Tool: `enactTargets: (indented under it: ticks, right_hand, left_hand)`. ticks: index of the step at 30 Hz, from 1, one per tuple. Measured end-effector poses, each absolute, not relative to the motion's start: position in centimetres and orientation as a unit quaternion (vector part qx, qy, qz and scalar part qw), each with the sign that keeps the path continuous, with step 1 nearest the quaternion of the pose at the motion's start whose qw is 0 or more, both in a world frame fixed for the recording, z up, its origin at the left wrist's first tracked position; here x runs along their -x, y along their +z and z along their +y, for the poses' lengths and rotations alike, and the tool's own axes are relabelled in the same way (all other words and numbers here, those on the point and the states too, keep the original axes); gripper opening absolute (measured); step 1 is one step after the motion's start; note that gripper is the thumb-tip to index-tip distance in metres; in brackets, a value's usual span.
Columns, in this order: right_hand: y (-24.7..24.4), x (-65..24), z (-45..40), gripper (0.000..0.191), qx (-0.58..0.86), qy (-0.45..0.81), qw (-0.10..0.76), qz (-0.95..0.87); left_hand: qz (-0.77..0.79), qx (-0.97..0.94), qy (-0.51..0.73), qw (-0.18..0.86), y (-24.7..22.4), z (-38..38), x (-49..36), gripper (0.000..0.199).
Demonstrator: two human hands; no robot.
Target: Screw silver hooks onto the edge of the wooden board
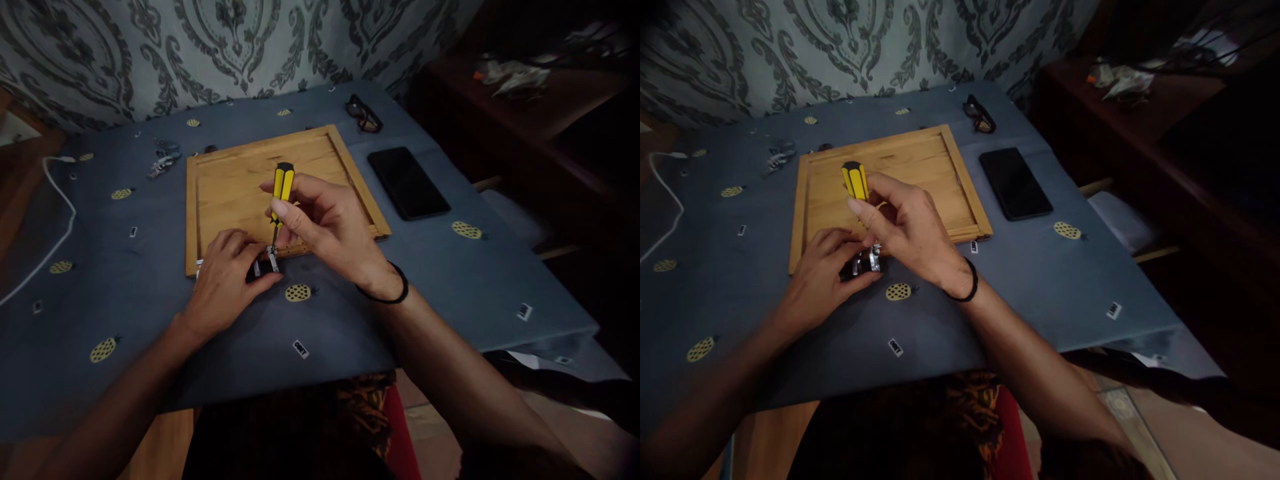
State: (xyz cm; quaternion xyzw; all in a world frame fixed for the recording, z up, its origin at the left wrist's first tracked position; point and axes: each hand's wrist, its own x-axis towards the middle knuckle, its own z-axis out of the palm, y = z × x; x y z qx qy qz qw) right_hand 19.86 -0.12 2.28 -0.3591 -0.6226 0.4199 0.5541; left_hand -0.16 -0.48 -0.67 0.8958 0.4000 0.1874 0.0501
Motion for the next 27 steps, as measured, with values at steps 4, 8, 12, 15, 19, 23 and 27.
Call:
enactTargets:
  ticks: [4, 8, 12, 15, 19, 23, 27]
  right_hand:
    - [2.3, -19.9, -0.1, 0.04, 0.365, 0.402, 0.559, -0.627]
    - [1.9, -19.4, -0.1, 0.046, 0.391, 0.377, 0.571, -0.615]
    - [1.9, -19.3, -0.3, 0.046, 0.392, 0.357, 0.587, -0.612]
    - [2.6, -19.5, -0.5, 0.047, 0.41, 0.307, 0.623, -0.591]
    - [3.1, -19.7, -0.5, 0.048, 0.425, 0.285, 0.631, -0.584]
    - [2.7, -19.6, -0.4, 0.047, 0.429, 0.305, 0.605, -0.598]
    - [2.1, -19.4, -0.4, 0.045, 0.404, 0.335, 0.595, -0.609]
  left_hand:
    - [0.401, -0.894, 0.19, 0.052, -0.8, -0.5, 0.2, 0.028]
    - [0.398, -0.894, 0.196, 0.059, -0.8, -0.5, 0.2, 0.027]
    - [0.395, -0.895, 0.198, 0.06, -0.7, -0.4, 0.2, 0.028]
    - [0.393, -0.895, 0.201, 0.061, -0.7, -0.4, 0.2, 0.029]
    - [0.394, -0.894, 0.204, 0.057, -0.7, -0.4, 0.3, 0.028]
    - [0.399, -0.894, 0.198, 0.056, -0.7, -0.4, 0.3, 0.029]
    - [0.395, -0.895, 0.201, 0.057, -0.8, -0.4, 0.2, 0.03]
